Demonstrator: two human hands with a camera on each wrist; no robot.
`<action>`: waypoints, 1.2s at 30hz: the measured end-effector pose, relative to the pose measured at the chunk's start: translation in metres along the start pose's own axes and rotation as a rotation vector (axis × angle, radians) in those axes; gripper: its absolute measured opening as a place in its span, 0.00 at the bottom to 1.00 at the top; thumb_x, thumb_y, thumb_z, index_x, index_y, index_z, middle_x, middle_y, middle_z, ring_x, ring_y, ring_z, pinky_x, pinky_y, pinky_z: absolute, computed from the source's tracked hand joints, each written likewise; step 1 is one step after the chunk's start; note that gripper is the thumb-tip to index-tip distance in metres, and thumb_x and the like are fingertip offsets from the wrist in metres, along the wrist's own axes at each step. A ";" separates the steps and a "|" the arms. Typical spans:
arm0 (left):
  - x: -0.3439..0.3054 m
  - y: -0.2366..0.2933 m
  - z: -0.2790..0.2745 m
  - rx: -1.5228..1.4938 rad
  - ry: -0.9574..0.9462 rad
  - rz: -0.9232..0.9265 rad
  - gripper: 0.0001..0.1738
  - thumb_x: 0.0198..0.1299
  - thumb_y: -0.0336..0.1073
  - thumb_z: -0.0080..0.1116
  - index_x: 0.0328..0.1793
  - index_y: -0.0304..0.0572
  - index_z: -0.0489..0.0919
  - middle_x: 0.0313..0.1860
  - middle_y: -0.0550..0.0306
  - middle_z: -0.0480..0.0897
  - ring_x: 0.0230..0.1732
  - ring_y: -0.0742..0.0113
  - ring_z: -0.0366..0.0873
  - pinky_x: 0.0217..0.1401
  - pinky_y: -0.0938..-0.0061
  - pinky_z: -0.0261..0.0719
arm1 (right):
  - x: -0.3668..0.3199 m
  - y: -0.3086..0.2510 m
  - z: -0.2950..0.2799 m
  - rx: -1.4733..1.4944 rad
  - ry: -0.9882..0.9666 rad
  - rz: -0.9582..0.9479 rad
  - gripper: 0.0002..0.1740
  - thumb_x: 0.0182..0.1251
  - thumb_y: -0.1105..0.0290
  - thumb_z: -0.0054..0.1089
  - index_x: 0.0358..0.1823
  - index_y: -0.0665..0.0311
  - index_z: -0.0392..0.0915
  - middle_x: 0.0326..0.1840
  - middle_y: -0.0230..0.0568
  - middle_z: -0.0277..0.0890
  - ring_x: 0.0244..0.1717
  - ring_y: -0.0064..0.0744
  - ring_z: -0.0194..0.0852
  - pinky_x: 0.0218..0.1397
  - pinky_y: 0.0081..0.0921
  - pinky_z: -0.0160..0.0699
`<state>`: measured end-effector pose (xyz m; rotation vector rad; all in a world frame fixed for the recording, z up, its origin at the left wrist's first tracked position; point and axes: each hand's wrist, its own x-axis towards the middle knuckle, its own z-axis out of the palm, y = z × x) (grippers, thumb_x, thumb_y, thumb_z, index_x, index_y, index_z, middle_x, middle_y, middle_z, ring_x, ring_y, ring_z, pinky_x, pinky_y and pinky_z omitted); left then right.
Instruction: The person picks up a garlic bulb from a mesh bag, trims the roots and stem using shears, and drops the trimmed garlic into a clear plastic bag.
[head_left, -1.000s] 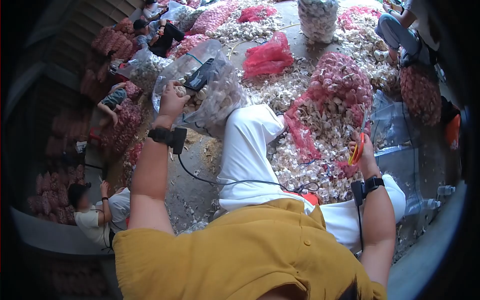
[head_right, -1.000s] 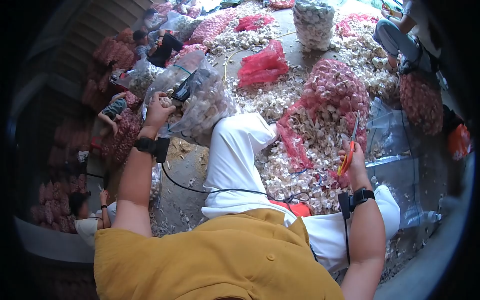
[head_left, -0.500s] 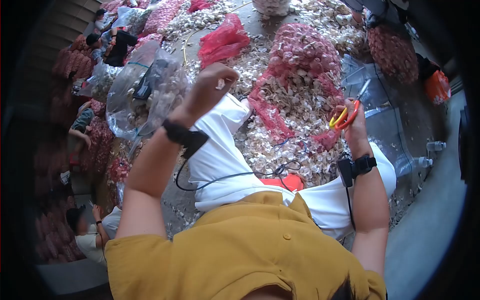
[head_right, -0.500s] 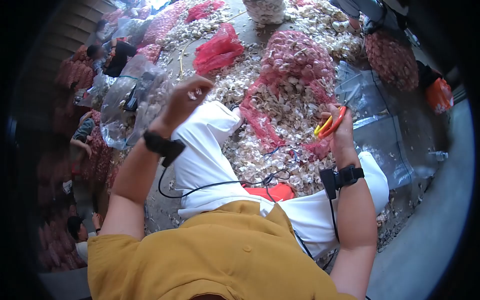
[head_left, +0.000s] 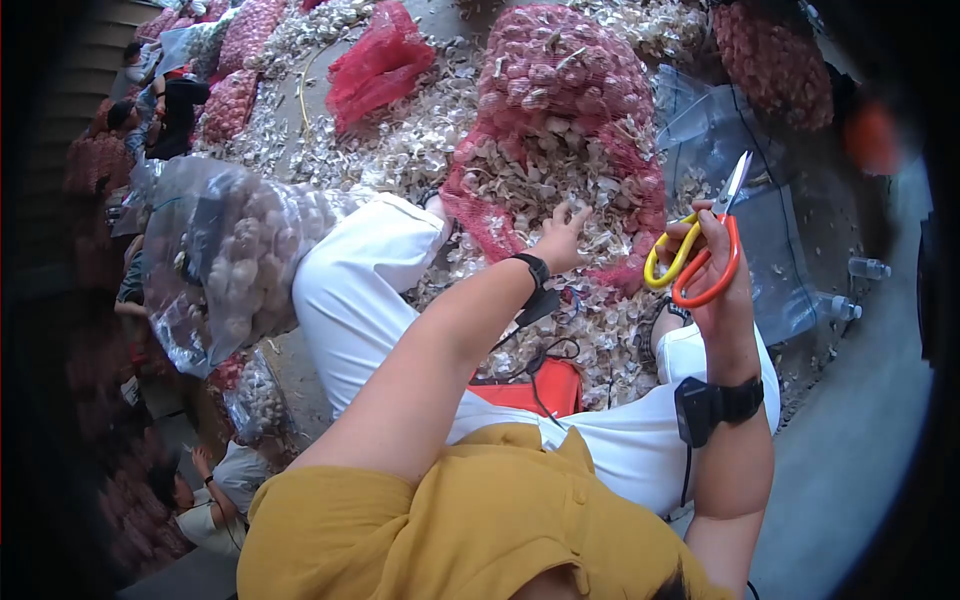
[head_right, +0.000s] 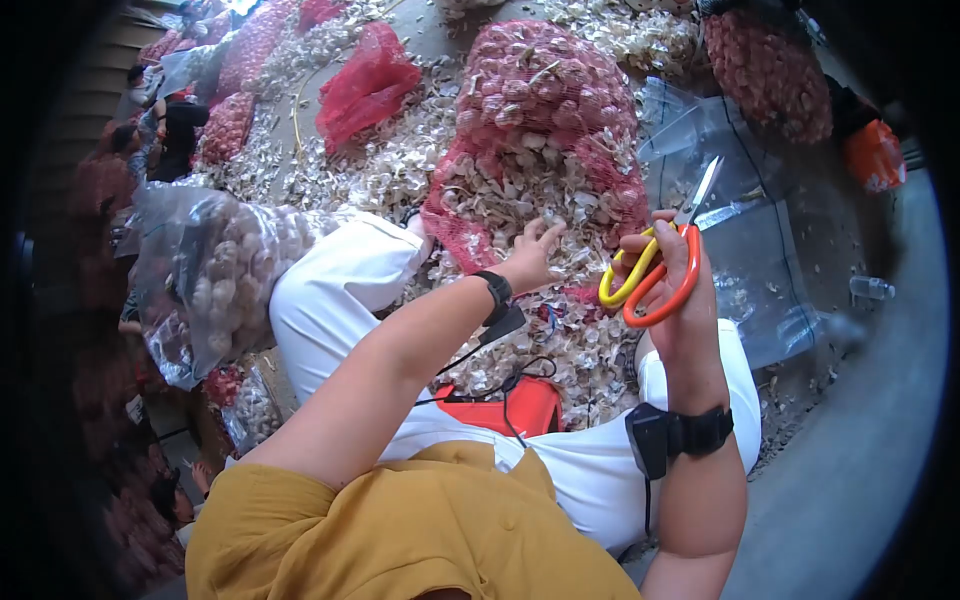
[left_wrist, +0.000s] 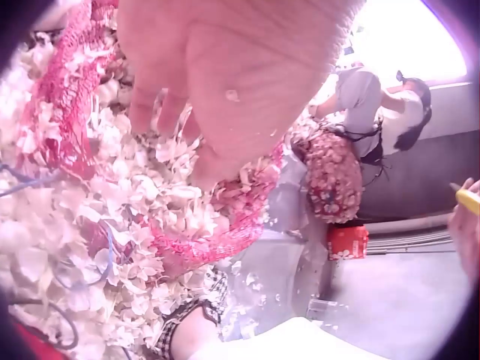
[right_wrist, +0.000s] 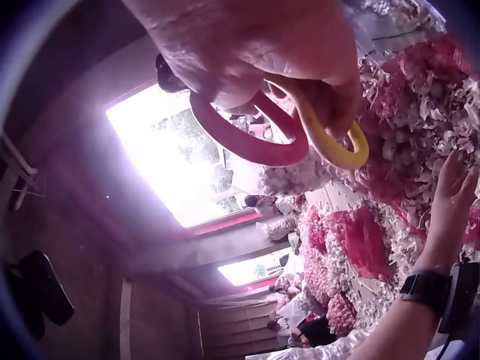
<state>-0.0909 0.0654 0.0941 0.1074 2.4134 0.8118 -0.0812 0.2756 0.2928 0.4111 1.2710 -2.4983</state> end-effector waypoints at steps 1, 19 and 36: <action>0.004 0.007 0.002 0.023 0.072 -0.106 0.59 0.40 0.40 0.75 0.77 0.63 0.47 0.76 0.38 0.37 0.70 0.32 0.50 0.71 0.54 0.58 | 0.001 -0.001 -0.001 0.003 0.037 0.031 0.16 0.71 0.62 0.49 0.54 0.62 0.65 0.36 0.43 0.78 0.36 0.33 0.76 0.44 0.32 0.77; 0.007 -0.055 0.076 -0.828 0.190 -0.432 0.16 0.56 0.38 0.65 0.47 0.36 0.78 0.40 0.52 0.82 0.36 0.65 0.78 0.42 0.70 0.76 | 0.014 -0.003 -0.010 0.110 0.235 0.176 0.15 0.69 0.62 0.54 0.51 0.62 0.69 0.34 0.41 0.76 0.35 0.29 0.76 0.41 0.29 0.79; -0.074 0.044 0.097 0.161 -0.457 0.421 0.23 0.54 0.44 0.63 0.56 0.50 0.75 0.61 0.48 0.70 0.58 0.48 0.72 0.56 0.62 0.73 | -0.009 -0.001 -0.030 0.129 0.254 0.090 0.12 0.68 0.64 0.55 0.47 0.62 0.71 0.34 0.44 0.77 0.36 0.31 0.76 0.41 0.30 0.79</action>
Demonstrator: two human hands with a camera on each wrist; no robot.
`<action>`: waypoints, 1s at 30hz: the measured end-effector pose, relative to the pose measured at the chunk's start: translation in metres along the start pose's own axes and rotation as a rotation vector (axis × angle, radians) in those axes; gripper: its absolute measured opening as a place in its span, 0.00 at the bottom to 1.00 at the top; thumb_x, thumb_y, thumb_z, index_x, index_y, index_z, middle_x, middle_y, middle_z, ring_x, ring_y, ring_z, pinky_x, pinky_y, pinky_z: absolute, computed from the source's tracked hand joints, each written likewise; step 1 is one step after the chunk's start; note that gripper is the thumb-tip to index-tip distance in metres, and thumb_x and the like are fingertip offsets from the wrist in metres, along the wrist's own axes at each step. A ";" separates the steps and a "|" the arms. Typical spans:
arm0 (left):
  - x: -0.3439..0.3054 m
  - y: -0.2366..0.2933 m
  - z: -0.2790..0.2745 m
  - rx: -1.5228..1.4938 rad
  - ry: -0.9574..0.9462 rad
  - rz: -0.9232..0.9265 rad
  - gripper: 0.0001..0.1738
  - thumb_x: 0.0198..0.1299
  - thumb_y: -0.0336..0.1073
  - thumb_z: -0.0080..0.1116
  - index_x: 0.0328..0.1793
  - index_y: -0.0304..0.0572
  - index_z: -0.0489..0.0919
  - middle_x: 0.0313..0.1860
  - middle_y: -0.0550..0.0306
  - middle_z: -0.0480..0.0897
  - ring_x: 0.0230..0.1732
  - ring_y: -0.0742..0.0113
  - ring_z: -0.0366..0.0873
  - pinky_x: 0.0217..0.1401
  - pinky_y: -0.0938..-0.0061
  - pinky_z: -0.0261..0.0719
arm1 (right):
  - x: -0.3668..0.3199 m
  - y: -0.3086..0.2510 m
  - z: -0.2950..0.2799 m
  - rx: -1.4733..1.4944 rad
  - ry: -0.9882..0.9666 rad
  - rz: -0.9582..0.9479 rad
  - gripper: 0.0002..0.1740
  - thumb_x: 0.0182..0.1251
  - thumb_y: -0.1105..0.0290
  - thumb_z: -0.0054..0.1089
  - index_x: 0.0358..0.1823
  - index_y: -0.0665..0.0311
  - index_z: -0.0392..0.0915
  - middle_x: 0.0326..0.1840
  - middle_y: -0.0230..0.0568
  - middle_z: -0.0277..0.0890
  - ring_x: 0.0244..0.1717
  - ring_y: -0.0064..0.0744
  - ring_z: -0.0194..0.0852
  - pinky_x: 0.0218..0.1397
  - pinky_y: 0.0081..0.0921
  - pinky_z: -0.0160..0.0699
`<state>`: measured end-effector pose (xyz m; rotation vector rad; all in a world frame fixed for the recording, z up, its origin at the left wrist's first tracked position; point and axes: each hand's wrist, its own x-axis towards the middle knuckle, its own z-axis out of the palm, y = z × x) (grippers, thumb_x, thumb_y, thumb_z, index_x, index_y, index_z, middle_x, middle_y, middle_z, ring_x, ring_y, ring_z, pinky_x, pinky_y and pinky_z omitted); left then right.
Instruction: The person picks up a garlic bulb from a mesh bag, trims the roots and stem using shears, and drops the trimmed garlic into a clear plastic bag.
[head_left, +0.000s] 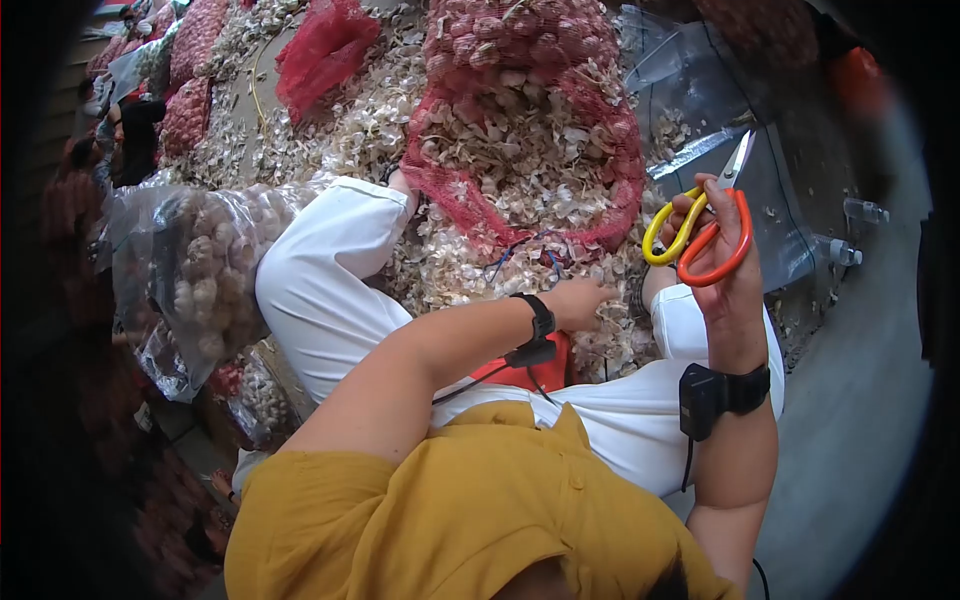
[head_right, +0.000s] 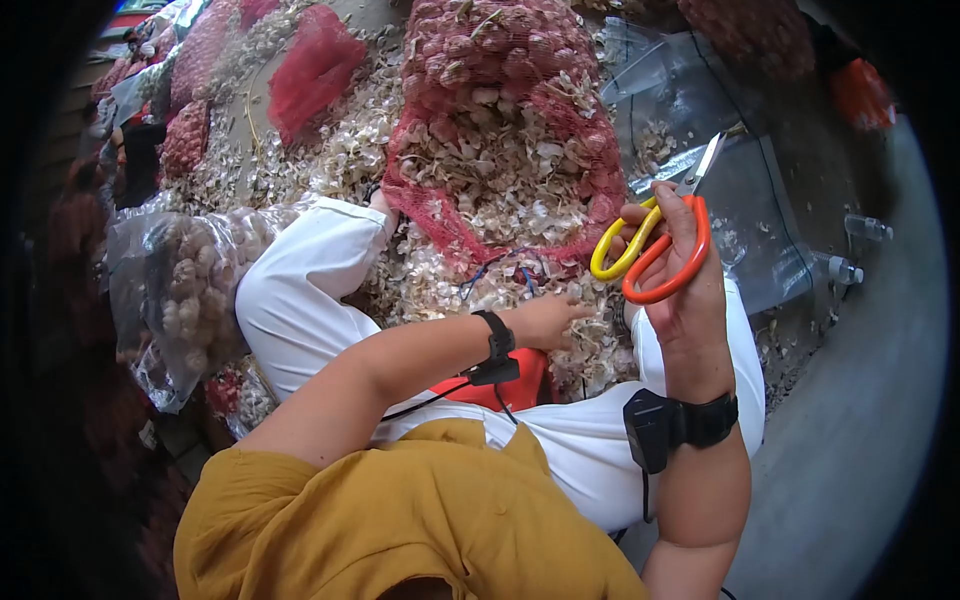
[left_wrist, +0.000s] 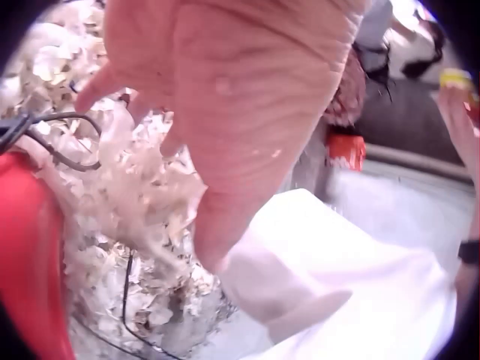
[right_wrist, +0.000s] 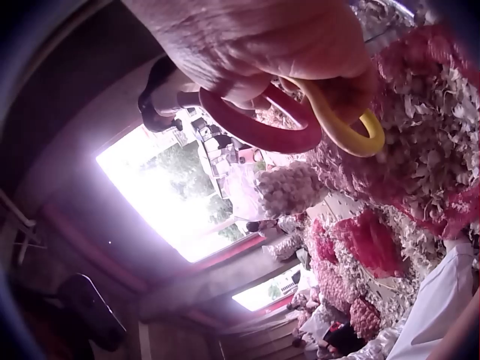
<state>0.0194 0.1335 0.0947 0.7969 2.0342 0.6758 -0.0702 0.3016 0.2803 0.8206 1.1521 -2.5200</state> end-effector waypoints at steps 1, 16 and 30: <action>0.008 -0.002 -0.006 -0.099 0.114 -0.080 0.22 0.53 0.42 0.63 0.55 0.50 0.76 0.58 0.48 0.71 0.56 0.46 0.71 0.56 0.60 0.73 | 0.002 0.000 -0.004 -0.004 0.014 0.006 0.12 0.68 0.65 0.55 0.48 0.62 0.70 0.36 0.44 0.77 0.36 0.31 0.76 0.42 0.30 0.79; 0.067 -0.077 -0.025 0.210 0.233 -0.366 0.34 0.53 0.31 0.56 0.67 0.68 0.66 0.74 0.55 0.52 0.69 0.36 0.53 0.57 0.41 0.70 | 0.005 -0.002 0.011 0.026 0.056 0.086 0.15 0.70 0.61 0.51 0.52 0.60 0.70 0.34 0.39 0.74 0.34 0.27 0.73 0.38 0.26 0.74; -0.009 -0.148 -0.035 -0.146 0.704 -0.142 0.12 0.50 0.26 0.63 0.42 0.38 0.78 0.36 0.56 0.78 0.41 0.58 0.77 0.42 0.71 0.75 | -0.001 0.004 0.016 0.018 0.000 0.034 0.13 0.68 0.65 0.55 0.50 0.61 0.69 0.35 0.41 0.76 0.35 0.28 0.75 0.39 0.27 0.77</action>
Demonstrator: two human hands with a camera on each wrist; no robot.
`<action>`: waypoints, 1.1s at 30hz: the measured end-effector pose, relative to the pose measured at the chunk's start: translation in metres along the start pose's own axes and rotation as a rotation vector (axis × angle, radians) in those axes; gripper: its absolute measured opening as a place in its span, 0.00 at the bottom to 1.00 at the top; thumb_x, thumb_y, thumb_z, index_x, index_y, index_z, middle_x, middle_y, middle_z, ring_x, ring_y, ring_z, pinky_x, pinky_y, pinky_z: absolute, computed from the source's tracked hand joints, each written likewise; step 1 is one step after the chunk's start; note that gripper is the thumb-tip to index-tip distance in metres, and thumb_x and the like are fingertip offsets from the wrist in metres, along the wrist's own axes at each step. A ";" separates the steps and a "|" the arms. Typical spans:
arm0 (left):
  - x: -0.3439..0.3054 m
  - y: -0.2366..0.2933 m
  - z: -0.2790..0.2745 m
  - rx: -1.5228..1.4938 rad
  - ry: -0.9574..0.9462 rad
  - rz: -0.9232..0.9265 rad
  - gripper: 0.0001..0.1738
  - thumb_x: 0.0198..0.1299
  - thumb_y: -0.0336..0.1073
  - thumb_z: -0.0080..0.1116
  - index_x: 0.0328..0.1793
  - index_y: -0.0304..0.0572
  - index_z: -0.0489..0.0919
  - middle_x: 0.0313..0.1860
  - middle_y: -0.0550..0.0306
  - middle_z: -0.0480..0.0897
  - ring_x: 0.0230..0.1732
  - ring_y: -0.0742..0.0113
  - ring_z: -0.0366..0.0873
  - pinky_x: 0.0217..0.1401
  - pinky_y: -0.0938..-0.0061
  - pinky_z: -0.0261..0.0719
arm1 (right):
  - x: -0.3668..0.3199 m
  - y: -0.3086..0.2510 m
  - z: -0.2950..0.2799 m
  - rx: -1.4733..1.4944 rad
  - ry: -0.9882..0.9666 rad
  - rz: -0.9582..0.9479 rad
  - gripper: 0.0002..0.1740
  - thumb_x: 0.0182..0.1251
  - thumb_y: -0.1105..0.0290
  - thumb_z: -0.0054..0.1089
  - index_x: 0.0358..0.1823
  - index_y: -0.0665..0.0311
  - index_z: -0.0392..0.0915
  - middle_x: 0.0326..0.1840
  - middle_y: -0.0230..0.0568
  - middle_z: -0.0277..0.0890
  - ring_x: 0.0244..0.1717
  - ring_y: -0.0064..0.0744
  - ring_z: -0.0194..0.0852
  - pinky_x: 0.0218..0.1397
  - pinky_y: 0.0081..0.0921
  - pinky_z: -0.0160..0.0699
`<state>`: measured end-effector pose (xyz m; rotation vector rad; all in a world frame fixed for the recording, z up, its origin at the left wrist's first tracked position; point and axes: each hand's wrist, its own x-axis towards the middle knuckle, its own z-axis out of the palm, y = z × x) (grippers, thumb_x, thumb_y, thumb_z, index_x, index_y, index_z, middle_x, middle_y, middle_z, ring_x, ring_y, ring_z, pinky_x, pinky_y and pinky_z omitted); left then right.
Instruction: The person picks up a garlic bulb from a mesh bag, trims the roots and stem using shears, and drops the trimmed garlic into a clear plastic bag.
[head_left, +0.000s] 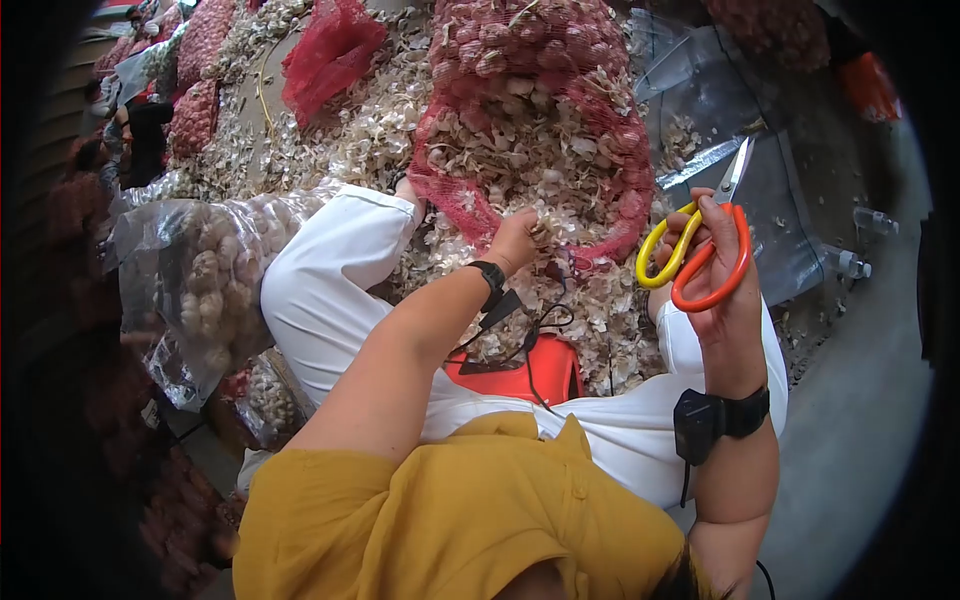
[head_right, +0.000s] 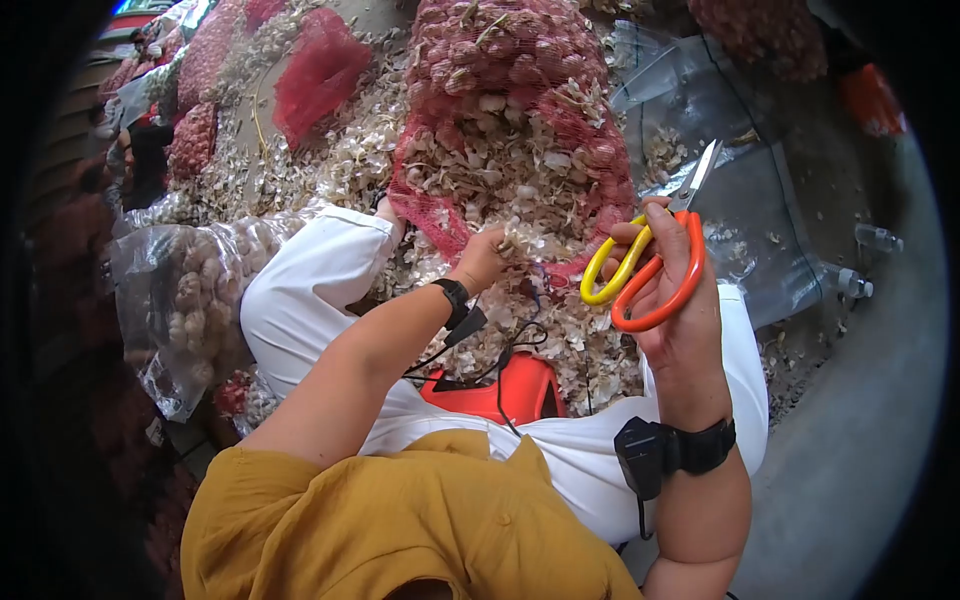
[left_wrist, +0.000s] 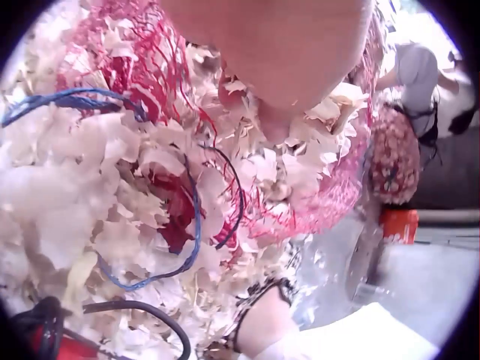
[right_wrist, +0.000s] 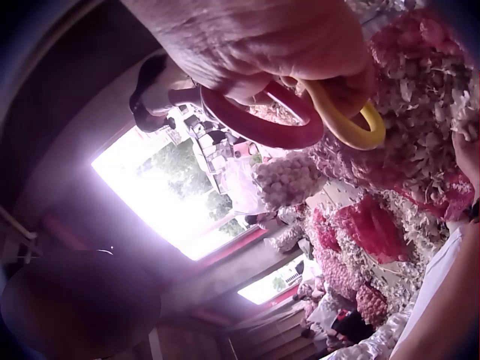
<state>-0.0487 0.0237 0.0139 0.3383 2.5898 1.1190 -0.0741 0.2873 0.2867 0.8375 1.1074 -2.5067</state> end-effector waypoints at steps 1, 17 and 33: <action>-0.004 0.004 -0.005 -0.273 -0.005 -0.246 0.09 0.53 0.27 0.62 0.42 0.39 0.78 0.38 0.59 0.79 0.41 0.63 0.78 0.40 0.73 0.75 | -0.001 0.001 0.001 0.004 -0.011 -0.003 0.13 0.67 0.65 0.56 0.48 0.62 0.69 0.35 0.42 0.76 0.35 0.29 0.76 0.38 0.27 0.78; 0.009 0.059 -0.064 -1.272 0.220 -0.556 0.11 0.58 0.32 0.64 0.46 0.52 0.76 0.38 0.70 0.79 0.37 0.75 0.75 0.37 0.72 0.71 | 0.013 0.016 0.000 -0.022 -0.130 -0.066 0.13 0.66 0.65 0.58 0.46 0.60 0.68 0.38 0.33 0.69 0.41 0.28 0.74 0.37 0.29 0.74; -0.052 0.021 -0.084 0.544 -1.222 -0.234 0.37 0.42 0.54 0.72 0.58 0.45 0.76 0.45 0.51 0.83 0.48 0.54 0.80 0.50 0.62 0.75 | 0.019 0.021 0.001 -0.083 -0.140 -0.075 0.13 0.65 0.64 0.60 0.45 0.60 0.68 0.35 0.36 0.70 0.38 0.29 0.74 0.35 0.28 0.76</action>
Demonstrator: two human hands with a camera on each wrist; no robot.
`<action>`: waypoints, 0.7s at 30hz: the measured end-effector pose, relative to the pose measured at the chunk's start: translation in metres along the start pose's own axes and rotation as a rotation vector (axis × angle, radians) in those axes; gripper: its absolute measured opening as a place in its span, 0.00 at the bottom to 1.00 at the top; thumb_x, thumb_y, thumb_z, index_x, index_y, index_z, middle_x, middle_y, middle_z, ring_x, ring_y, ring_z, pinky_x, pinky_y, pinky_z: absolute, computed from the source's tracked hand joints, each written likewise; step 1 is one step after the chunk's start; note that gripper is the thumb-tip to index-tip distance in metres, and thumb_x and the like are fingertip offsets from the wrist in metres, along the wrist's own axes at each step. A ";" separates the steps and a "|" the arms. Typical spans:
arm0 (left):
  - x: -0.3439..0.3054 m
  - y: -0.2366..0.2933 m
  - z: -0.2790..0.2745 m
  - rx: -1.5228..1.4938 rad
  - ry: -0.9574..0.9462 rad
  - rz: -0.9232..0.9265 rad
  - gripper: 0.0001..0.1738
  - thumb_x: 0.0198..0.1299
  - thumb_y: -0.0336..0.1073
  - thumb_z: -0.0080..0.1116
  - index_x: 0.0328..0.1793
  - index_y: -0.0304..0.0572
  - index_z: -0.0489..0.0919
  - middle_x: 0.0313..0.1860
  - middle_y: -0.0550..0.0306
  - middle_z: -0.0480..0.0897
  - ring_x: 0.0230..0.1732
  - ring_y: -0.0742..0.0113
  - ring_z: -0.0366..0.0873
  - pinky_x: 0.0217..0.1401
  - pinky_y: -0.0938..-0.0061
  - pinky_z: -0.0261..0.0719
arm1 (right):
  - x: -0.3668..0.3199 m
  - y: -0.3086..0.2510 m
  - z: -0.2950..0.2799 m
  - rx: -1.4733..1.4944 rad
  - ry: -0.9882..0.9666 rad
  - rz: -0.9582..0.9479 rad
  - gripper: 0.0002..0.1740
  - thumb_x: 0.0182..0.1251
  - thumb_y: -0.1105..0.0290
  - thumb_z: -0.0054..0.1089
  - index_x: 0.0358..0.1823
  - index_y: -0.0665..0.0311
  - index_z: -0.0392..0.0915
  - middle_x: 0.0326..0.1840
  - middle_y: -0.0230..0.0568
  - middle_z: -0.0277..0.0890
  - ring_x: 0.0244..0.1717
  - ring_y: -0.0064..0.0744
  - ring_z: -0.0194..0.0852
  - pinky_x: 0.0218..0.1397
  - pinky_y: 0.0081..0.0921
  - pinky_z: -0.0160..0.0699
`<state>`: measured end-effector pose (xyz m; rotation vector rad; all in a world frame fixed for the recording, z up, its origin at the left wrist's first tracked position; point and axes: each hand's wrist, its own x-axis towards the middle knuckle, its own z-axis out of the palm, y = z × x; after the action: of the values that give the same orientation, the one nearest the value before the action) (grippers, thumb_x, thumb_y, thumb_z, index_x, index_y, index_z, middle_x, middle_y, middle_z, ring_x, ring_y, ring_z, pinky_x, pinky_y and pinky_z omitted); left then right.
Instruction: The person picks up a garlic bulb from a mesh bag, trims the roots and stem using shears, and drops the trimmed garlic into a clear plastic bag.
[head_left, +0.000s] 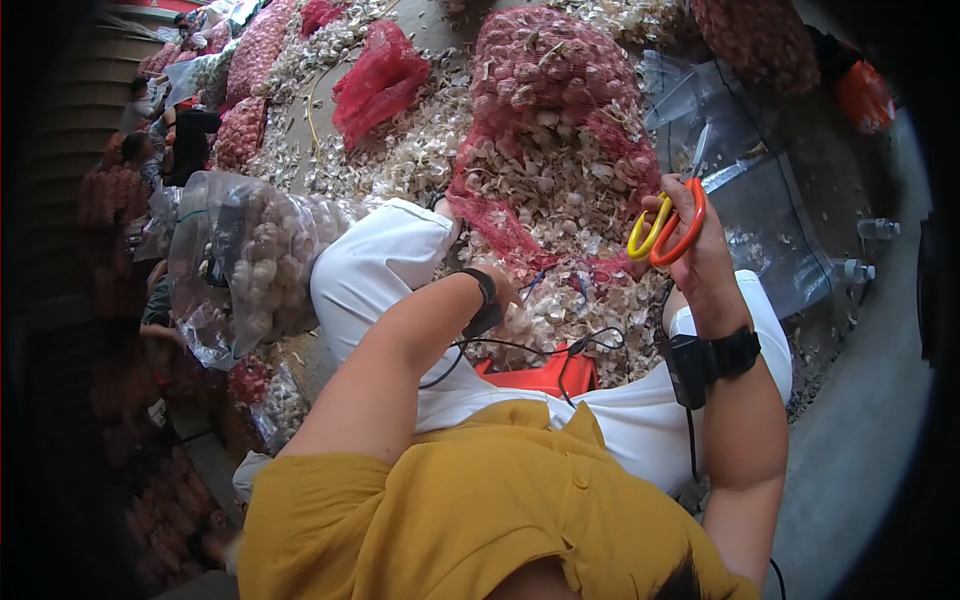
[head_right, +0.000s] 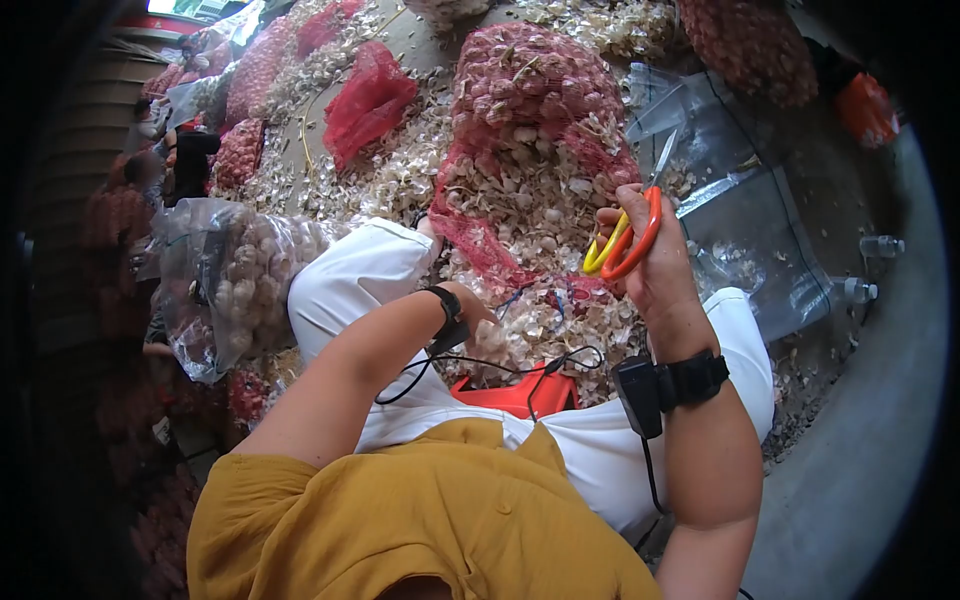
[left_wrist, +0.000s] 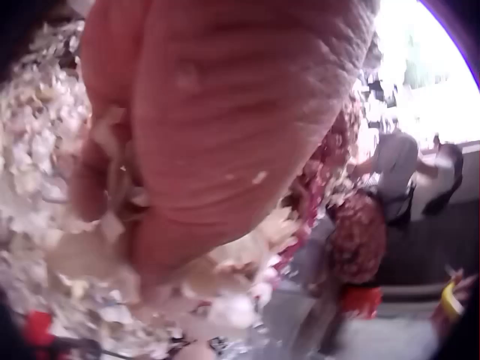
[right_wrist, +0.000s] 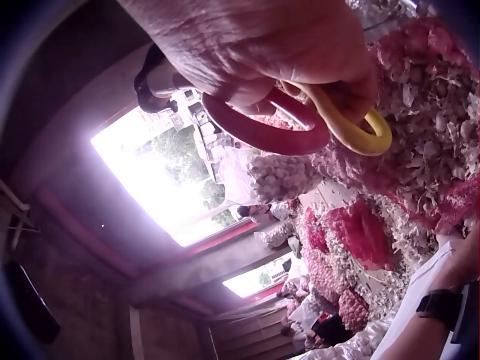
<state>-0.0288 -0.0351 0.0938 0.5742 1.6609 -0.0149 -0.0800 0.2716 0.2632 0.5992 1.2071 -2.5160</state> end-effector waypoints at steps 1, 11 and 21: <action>-0.003 -0.005 0.004 0.042 0.016 -0.046 0.37 0.43 0.54 0.71 0.59 0.45 0.75 0.45 0.51 0.83 0.47 0.55 0.80 0.49 0.62 0.76 | 0.001 0.001 0.000 0.002 0.005 0.002 0.13 0.65 0.64 0.60 0.45 0.60 0.68 0.35 0.36 0.70 0.38 0.29 0.74 0.35 0.28 0.76; 0.059 0.002 -0.053 -0.284 1.013 -0.168 0.11 0.52 0.36 0.60 0.39 0.38 0.82 0.39 0.39 0.80 0.43 0.42 0.78 0.46 0.57 0.77 | -0.004 -0.001 0.007 -0.026 0.082 0.061 0.16 0.65 0.62 0.59 0.47 0.62 0.67 0.35 0.45 0.71 0.35 0.32 0.71 0.39 0.27 0.74; 0.087 0.043 -0.048 -0.443 0.852 -0.542 0.46 0.45 0.39 0.71 0.70 0.51 0.58 0.68 0.44 0.57 0.55 0.35 0.71 0.55 0.56 0.76 | 0.002 -0.004 0.011 -0.052 0.155 0.176 0.15 0.67 0.65 0.56 0.51 0.62 0.68 0.34 0.41 0.76 0.35 0.27 0.76 0.39 0.24 0.77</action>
<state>-0.0622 0.0496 0.0352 -0.2785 2.5063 0.2257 -0.0860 0.2653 0.2713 0.8615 1.2097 -2.3210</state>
